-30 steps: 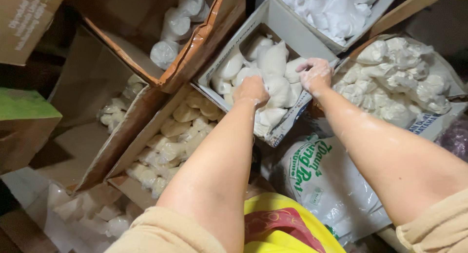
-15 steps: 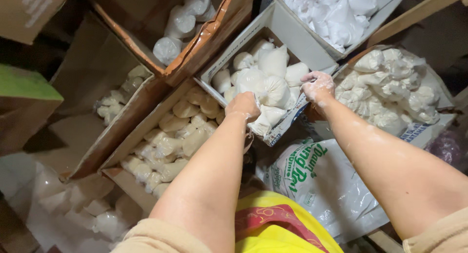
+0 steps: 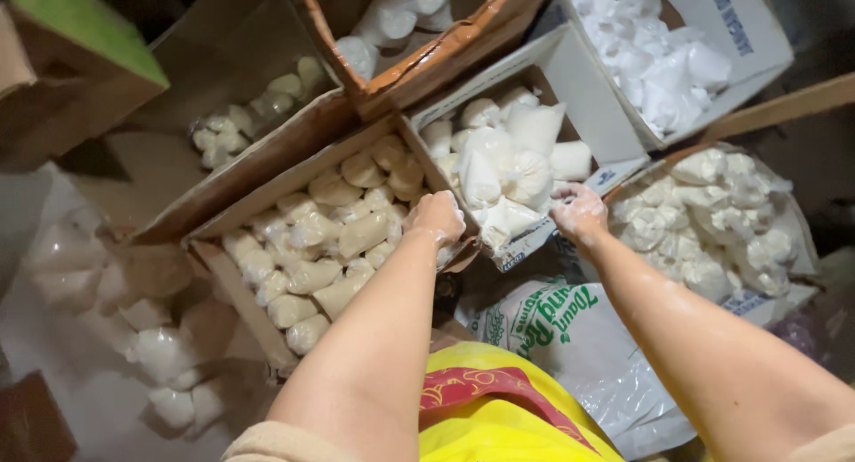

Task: The person repeatedly picks up small white plastic-wrapped packages from a pile on the floor and places them into open cardboard boxes. The person also briefly handles a larger bag containing reddish granular contents and places it on a table before returning to pack the small packages.

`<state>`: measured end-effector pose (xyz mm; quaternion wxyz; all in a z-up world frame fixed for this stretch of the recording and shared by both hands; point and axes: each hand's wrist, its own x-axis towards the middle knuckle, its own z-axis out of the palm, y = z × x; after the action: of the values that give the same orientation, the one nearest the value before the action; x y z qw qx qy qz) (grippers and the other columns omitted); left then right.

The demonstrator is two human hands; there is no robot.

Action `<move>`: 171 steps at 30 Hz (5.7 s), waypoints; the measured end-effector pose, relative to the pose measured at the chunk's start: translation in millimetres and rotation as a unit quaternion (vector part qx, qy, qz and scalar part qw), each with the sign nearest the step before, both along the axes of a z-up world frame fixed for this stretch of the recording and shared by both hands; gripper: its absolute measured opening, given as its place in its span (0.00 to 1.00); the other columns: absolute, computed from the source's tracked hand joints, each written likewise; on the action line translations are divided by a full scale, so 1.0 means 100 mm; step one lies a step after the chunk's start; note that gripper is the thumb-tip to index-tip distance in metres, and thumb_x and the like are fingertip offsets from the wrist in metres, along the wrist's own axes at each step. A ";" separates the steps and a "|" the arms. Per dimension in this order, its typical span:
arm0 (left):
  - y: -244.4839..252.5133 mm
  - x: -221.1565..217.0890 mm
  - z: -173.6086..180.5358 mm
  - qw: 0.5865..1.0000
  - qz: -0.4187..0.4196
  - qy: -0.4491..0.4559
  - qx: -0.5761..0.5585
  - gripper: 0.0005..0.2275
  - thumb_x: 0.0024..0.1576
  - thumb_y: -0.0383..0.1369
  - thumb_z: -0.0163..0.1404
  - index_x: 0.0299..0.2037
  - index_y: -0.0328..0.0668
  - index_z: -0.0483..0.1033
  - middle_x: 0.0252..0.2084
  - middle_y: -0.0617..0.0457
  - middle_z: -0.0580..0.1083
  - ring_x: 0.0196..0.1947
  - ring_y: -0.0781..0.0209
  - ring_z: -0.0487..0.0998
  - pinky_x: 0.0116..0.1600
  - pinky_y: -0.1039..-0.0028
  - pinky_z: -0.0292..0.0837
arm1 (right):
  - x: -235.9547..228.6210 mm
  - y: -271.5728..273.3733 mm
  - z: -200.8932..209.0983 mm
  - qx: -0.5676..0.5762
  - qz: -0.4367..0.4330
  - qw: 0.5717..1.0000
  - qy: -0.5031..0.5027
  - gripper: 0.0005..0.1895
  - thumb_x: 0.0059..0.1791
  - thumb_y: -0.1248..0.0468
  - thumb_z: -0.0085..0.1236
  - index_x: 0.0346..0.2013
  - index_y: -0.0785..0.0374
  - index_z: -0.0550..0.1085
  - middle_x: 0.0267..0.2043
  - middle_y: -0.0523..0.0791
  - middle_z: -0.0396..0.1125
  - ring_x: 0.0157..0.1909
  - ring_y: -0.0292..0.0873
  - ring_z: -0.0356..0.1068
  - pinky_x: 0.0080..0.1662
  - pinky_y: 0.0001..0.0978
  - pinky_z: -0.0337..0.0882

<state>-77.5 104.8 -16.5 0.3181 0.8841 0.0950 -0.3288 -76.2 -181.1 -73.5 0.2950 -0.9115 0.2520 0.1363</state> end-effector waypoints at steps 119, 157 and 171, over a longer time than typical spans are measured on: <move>3.72 -4.83 -5.21 0.922 0.384 -0.007 0.057 0.22 0.51 0.36 0.56 0.58 0.58 0.74 0.58 0.47 0.73 0.57 0.44 0.74 0.56 0.56 0.73 | -2.12 6.40 -4.61 -0.021 0.969 0.245 -0.008 0.33 0.40 0.63 0.63 0.60 0.54 0.69 0.61 0.51 0.66 0.61 0.58 0.63 0.59 0.50 0.65; 3.82 -5.01 -5.80 0.951 0.233 -0.103 0.178 0.11 0.57 0.37 0.49 0.47 0.50 0.79 0.54 0.50 0.76 0.57 0.50 0.73 0.60 0.45 0.58 | -2.23 6.50 -4.50 -0.068 0.985 -0.008 -0.161 0.22 0.39 0.52 0.65 0.47 0.48 0.78 0.63 0.45 0.61 0.67 0.49 0.59 0.61 0.57 0.60; 4.56 -4.38 -5.75 0.919 0.094 -0.064 0.377 0.13 0.57 0.36 0.51 0.50 0.50 0.81 0.67 0.49 0.67 0.70 0.46 0.60 0.69 0.44 0.49 | -0.83 7.18 -5.31 0.013 0.897 0.328 -0.296 0.15 0.55 0.55 0.63 0.49 0.60 0.75 0.52 0.48 0.71 0.60 0.54 0.69 0.70 0.53 0.66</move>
<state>-515.2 561.2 -591.1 -0.0036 0.9448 0.2738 -0.1802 -159.6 536.6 -604.6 0.0613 -0.5614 -0.8241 0.0430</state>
